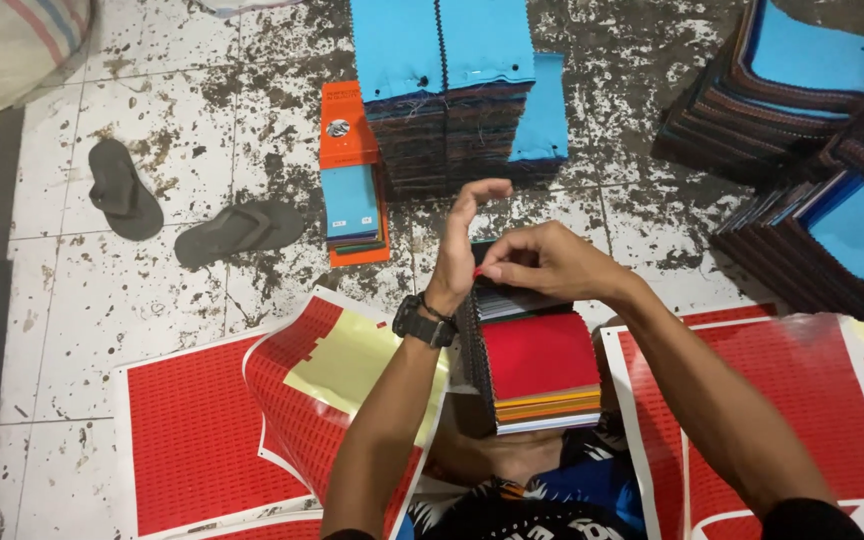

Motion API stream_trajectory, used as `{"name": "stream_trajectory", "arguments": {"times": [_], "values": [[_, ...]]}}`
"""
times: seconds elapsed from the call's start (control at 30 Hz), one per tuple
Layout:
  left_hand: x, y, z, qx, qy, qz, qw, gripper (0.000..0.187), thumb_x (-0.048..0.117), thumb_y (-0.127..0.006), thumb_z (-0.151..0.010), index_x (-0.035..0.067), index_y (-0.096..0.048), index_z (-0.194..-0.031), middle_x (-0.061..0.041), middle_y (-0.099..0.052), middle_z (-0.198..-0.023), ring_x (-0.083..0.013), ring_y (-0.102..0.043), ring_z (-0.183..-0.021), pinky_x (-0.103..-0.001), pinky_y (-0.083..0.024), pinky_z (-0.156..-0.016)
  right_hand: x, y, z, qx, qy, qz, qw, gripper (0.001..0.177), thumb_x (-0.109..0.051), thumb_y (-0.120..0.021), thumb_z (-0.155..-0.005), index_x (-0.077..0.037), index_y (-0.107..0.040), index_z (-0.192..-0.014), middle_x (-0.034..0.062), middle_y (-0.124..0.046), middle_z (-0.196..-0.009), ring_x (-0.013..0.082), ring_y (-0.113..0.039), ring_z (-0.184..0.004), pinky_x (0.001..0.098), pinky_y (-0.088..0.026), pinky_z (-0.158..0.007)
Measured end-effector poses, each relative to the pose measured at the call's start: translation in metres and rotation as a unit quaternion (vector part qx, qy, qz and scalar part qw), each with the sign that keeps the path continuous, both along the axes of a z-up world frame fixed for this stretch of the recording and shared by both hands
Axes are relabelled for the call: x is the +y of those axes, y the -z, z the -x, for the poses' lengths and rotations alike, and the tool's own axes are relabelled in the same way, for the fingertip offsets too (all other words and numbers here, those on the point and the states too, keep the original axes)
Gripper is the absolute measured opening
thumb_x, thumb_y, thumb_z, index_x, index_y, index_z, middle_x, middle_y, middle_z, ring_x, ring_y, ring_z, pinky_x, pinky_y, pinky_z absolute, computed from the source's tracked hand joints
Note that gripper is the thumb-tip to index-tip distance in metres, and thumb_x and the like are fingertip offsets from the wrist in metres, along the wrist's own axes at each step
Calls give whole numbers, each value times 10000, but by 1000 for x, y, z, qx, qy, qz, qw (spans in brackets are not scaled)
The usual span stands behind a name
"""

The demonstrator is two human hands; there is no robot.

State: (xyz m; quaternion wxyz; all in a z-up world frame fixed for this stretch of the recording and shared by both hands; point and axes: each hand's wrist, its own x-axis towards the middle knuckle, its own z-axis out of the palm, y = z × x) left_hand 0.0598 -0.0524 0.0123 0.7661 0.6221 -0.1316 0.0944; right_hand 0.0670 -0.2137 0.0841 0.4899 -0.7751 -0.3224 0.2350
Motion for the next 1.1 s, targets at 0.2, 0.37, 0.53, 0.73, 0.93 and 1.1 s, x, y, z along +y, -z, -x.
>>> {"name": "stream_trajectory", "arguments": {"times": [0.2, 0.37, 0.53, 0.73, 0.93, 1.1], "values": [[8, -14, 8, 114, -227, -54, 966, 363, 268, -366, -1052, 37, -582, -1231, -185, -612, -1124, -350, -596, -1130, -493, -413, -1053, -2, -1, -5, -19, 1, 33, 999, 140, -133, -711, -922, -3, -757, -939, 128, -730, -702, 233, -665, -614, 369, -549, -565], [37, 43, 16, 29, -293, -160, 942, 139, 103, -538, -970, 131, -642, -1060, -33, -618, -982, -228, -627, -974, -383, -480, -909, 3, 2, -6, -56, 45, 130, 989, 145, -144, -687, -934, -21, -761, -949, 156, -731, -721, 310, -702, -679, 429, -560, -637], [43, 44, 48, -96, -291, -316, 898, 195, 98, -528, -957, 166, -709, -936, -10, -659, -919, -202, -637, -933, -358, -488, -876, 12, 6, -10, -82, 40, 197, 976, 134, -145, -675, -929, -49, -768, -936, 163, -747, -756, 364, -726, -740, 466, -574, -695], [44, 78, 53, -186, -254, -465, 828, 246, 146, -559, -940, 224, -729, -1100, -46, -592, -1110, -293, -593, -1136, -472, -474, -956, 21, 13, -12, -112, 27, 255, 960, 166, -177, -646, -937, -51, -753, -960, 179, -765, -839, 395, -734, -834, 491, -582, -747], [36, 74, 51, -220, -275, -536, 768, 309, 174, -529, -924, 293, -712, -1142, -58, -580, -1124, -294, -584, -1091, -476, -479, -953, 18, 32, -12, -140, 50, 329, 932, 171, -228, -650, -921, -111, -750, -996, 132, -762, -898, 366, -741, -911, 492, -590, -810], [37, 64, 55, -175, -245, -544, 783, 335, 176, -504, -906, 293, -696, -1155, -51, -581, -1137, -304, -570, -1129, -476, -471, -961, 0, 25, -18, -319, 66, 309, 894, 212, -229, -788, -844, -170, -749, -1044, 78, -697, -997, 302, -695, -980, 415, -582, -836]]}}
